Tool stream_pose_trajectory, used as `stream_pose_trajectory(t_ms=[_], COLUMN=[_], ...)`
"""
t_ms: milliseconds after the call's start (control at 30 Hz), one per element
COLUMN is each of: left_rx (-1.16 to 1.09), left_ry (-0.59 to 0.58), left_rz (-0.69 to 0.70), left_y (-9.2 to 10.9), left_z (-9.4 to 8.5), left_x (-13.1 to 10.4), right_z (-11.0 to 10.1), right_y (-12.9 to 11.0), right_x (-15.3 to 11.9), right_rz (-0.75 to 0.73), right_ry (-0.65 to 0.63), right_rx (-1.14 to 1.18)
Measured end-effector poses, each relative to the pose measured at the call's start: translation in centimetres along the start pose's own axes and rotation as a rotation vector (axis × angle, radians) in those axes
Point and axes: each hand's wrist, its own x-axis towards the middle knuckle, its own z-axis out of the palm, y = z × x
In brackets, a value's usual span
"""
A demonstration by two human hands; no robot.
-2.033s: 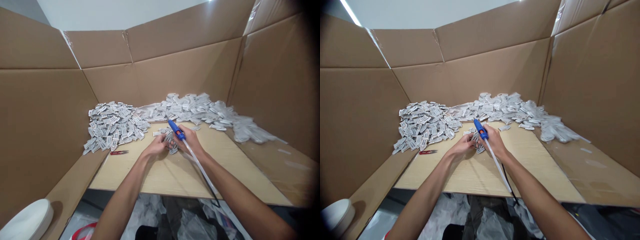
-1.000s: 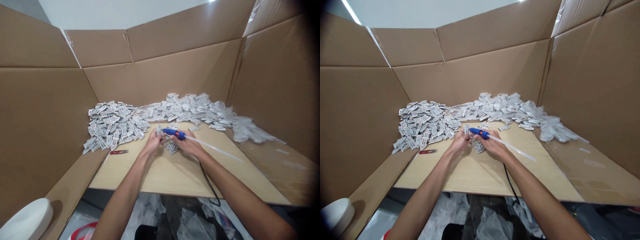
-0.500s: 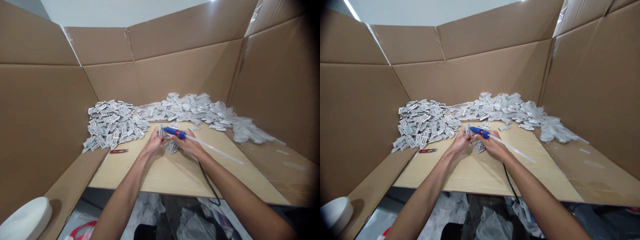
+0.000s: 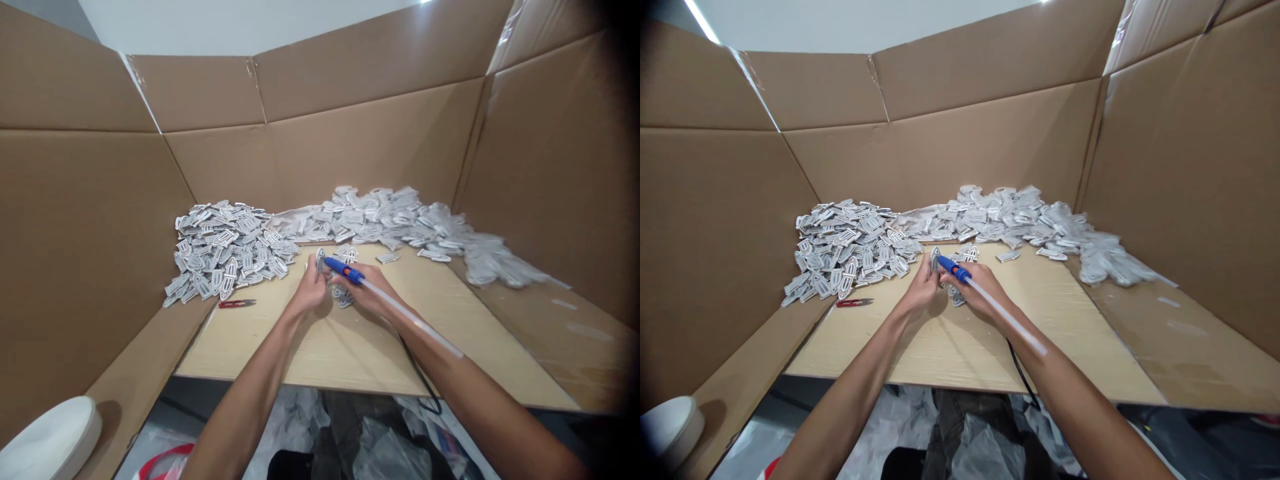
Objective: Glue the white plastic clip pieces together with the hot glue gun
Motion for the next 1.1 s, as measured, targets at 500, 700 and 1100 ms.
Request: stream_pose_trajectory(t_ms=[500,700,1100], left_rx=[0.068,0.039,0.021], left_ry=[0.197,0.196,0.005], left_rz=[-0.033,-0.078,0.007], left_y=[-1.1,-0.5,-1.7], left_z=[-1.6,-1.9,-2.0], left_x=[1.8,2.0,2.4], right_z=[-1.0,-0.9,-0.8], right_y=[0.8,1.4,1.7], right_x=[0.4,0.5,0.5], right_rz=[0.102,0.139,0.162], right_ry=[0.204,0.047,-0.039], right_rx=[0.017,0.075,0.107])
